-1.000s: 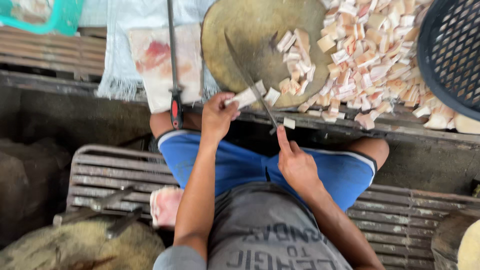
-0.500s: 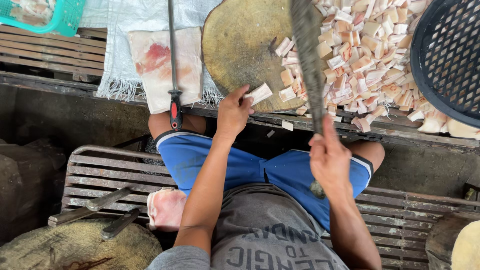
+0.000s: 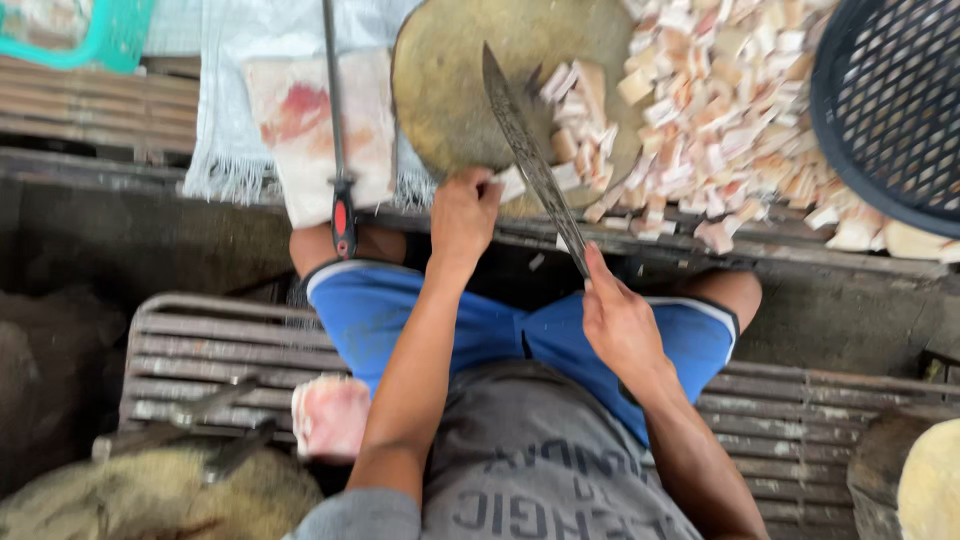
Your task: The person chops slabs of pig skin into small rectangular pieces by hand using a large knife on a round wooden cutting board.
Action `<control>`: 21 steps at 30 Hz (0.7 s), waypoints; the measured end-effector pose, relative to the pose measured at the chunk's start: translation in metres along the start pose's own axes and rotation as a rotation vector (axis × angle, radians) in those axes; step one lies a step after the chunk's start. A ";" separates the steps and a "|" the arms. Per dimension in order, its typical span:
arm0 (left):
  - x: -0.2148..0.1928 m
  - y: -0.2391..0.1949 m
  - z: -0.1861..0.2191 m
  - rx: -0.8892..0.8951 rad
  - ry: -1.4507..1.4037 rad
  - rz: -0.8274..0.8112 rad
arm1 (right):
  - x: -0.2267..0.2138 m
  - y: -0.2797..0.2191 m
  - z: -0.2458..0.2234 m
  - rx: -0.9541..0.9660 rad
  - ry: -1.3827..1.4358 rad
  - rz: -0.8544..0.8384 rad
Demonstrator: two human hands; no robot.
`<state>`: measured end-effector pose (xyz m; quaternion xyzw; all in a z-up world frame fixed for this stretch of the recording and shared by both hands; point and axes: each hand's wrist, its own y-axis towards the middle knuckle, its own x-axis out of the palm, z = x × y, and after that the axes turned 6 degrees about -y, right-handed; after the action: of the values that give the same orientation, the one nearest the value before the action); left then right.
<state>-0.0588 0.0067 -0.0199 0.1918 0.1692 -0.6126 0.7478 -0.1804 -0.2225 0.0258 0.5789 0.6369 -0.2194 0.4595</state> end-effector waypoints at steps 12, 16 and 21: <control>-0.008 -0.006 -0.016 0.021 -0.097 -0.164 | 0.007 -0.001 -0.009 0.090 -0.174 0.111; -0.020 0.003 -0.013 0.058 -0.114 -0.091 | 0.010 -0.001 0.001 0.132 -0.113 -0.145; -0.003 0.064 0.015 0.168 -0.113 -0.083 | -0.024 0.000 0.010 0.497 0.332 -0.038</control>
<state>0.0039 0.0131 0.0000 0.2119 0.0825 -0.6648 0.7115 -0.1795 -0.2429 0.0410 0.6896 0.6408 -0.2794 0.1889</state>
